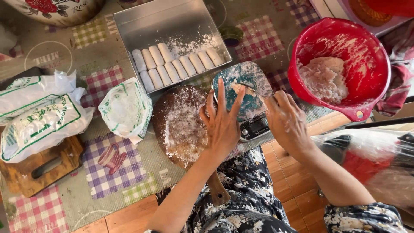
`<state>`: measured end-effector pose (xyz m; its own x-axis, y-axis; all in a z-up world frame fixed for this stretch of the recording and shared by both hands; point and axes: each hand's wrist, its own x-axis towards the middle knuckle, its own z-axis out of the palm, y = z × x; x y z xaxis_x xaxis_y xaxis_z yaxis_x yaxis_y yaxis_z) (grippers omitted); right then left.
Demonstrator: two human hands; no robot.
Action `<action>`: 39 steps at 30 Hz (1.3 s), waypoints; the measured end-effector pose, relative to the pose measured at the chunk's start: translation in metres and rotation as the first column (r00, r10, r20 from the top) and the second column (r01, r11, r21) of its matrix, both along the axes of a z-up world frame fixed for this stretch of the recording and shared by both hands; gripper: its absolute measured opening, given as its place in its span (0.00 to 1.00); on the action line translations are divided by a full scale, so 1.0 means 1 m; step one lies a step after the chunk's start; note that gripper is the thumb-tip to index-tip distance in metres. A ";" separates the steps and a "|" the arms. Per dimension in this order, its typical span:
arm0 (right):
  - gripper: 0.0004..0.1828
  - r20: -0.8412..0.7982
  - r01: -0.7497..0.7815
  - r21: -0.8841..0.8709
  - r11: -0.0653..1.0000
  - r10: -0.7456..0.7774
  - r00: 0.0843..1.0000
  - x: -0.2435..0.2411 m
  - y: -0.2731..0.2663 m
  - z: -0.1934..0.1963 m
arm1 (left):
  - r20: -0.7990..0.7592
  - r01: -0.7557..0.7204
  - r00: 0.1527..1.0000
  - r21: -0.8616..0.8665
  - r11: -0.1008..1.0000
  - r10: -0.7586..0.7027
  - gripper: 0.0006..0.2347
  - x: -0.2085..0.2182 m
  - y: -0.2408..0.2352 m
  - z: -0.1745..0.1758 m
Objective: The person scoops dough from a red bowl onto a digital scale, then rolls the dough into cylindrical shapes on a floured wooden board. The finished rolls are placed into a metal tray.
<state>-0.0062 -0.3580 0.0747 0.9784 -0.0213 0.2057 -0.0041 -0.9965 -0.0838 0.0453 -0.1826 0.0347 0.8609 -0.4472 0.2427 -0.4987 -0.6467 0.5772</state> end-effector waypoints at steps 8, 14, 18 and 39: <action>0.11 -0.030 0.027 0.034 0.999 -0.026 0.999 -0.005 -0.009 -0.008 | -0.028 0.002 1.000 0.012 1.000 -0.001 0.39 -0.003 0.003 0.001; 0.12 -0.071 0.083 0.045 0.996 -0.080 0.994 -0.010 -0.007 0.005 | -0.048 0.006 0.999 0.064 0.998 -0.003 0.36 -0.004 0.006 0.011; 0.14 -0.101 0.106 -0.037 0.994 -0.110 0.989 -0.010 -0.007 0.007 | -0.032 0.014 0.999 0.088 0.996 -0.011 0.31 -0.002 0.010 0.026; 0.10 -0.055 0.071 -0.066 0.995 -0.075 0.996 -0.009 -0.008 0.025 | 0.081 0.010 0.997 0.102 0.995 -0.018 0.29 -0.002 0.009 0.021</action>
